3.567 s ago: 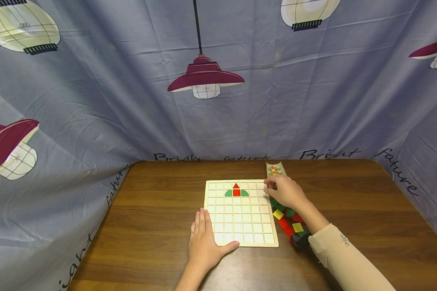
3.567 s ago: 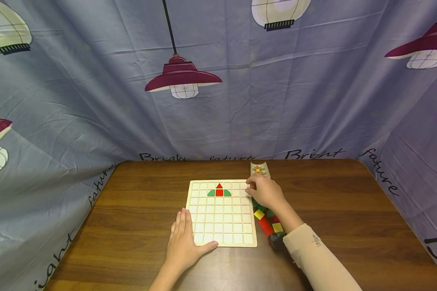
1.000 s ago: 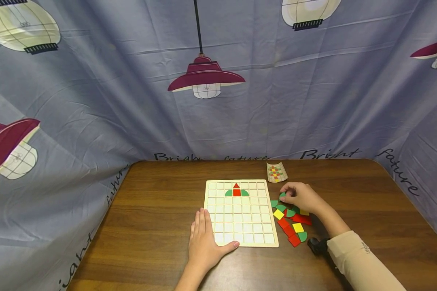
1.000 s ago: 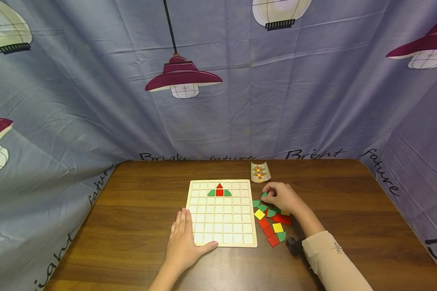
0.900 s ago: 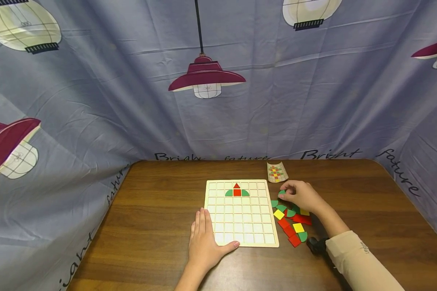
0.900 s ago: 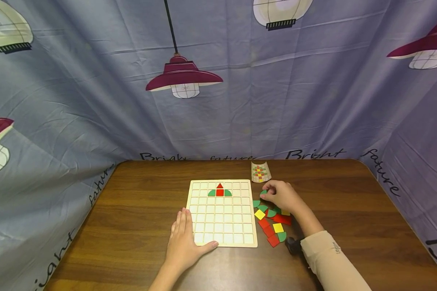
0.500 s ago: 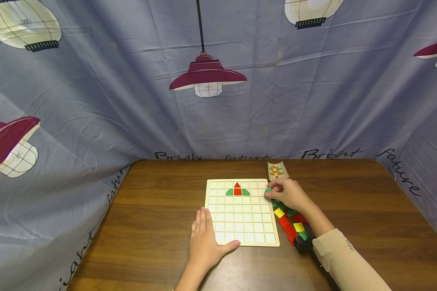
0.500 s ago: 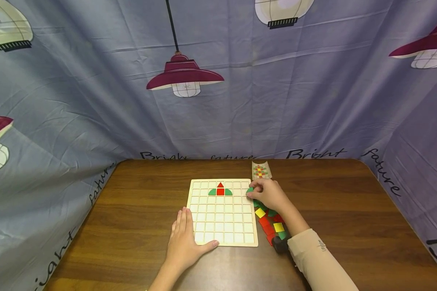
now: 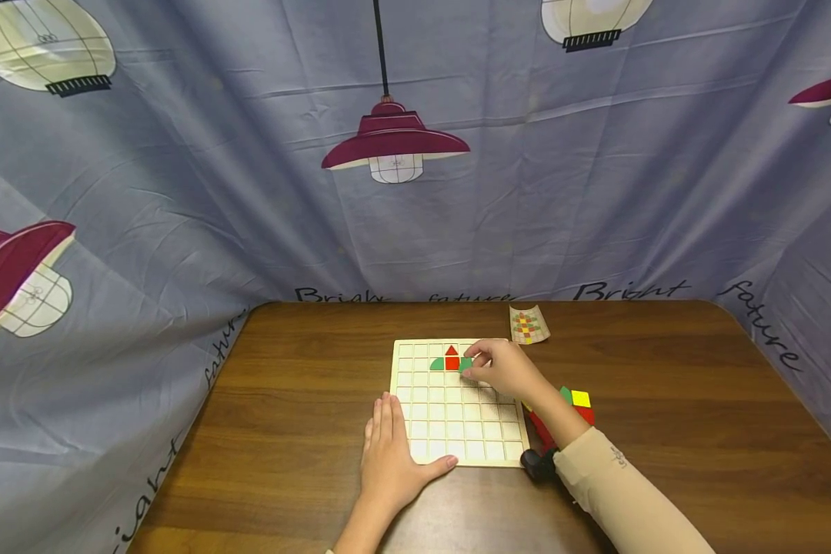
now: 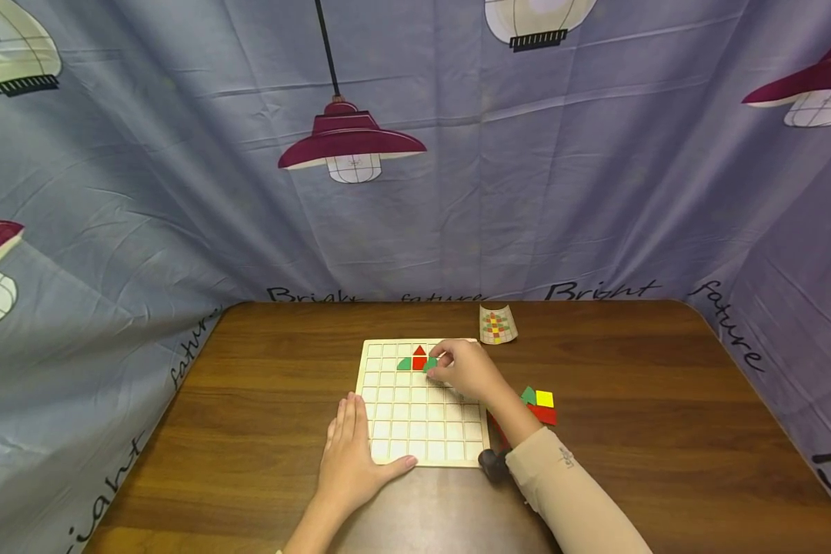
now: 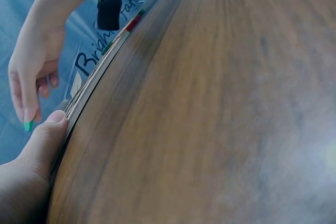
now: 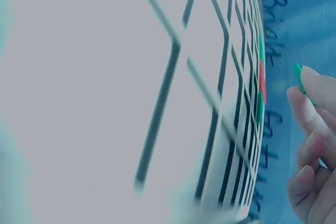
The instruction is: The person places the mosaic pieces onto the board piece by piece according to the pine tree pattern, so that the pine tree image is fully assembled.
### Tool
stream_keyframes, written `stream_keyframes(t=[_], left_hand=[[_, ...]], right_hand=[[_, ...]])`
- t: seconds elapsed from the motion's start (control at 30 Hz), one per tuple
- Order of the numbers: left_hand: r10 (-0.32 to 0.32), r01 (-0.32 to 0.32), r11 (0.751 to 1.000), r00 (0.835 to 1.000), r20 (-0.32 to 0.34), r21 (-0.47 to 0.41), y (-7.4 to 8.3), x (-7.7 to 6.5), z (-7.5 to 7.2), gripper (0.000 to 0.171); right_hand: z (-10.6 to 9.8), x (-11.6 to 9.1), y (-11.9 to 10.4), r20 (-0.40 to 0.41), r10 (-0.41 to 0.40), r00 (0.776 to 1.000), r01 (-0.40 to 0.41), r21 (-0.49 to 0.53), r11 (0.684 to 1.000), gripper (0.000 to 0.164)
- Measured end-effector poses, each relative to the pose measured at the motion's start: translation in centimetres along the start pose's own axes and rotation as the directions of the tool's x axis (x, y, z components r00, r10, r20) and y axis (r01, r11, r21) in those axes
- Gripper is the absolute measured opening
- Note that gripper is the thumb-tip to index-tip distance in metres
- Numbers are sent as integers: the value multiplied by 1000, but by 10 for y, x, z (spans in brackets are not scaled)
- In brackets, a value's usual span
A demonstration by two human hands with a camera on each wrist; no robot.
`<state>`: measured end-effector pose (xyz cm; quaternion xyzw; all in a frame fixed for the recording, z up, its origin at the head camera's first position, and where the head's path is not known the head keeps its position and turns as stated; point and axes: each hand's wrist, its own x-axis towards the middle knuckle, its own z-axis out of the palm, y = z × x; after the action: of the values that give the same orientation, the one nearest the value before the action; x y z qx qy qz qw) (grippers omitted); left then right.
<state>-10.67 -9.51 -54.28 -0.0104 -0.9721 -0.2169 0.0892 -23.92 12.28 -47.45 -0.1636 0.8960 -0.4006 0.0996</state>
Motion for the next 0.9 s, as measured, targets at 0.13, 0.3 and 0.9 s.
stream_keyframes(t=[0.13, 0.3, 0.9], left_hand=[[1, -1, 1000, 1000, -2, 1, 0, 0, -1, 136], [-8, 8, 1000, 1000, 28, -9, 0, 0, -2, 136], [-1, 1, 1000, 1000, 20, 9, 1, 0, -2, 136]], right_hand=[[16, 7, -13, 19, -1, 1000, 2, -37, 999, 31], [38, 15, -23, 33, -14, 999, 16, -82, 996, 27], [69, 26, -31, -9, -92, 996, 87, -217, 972, 22]])
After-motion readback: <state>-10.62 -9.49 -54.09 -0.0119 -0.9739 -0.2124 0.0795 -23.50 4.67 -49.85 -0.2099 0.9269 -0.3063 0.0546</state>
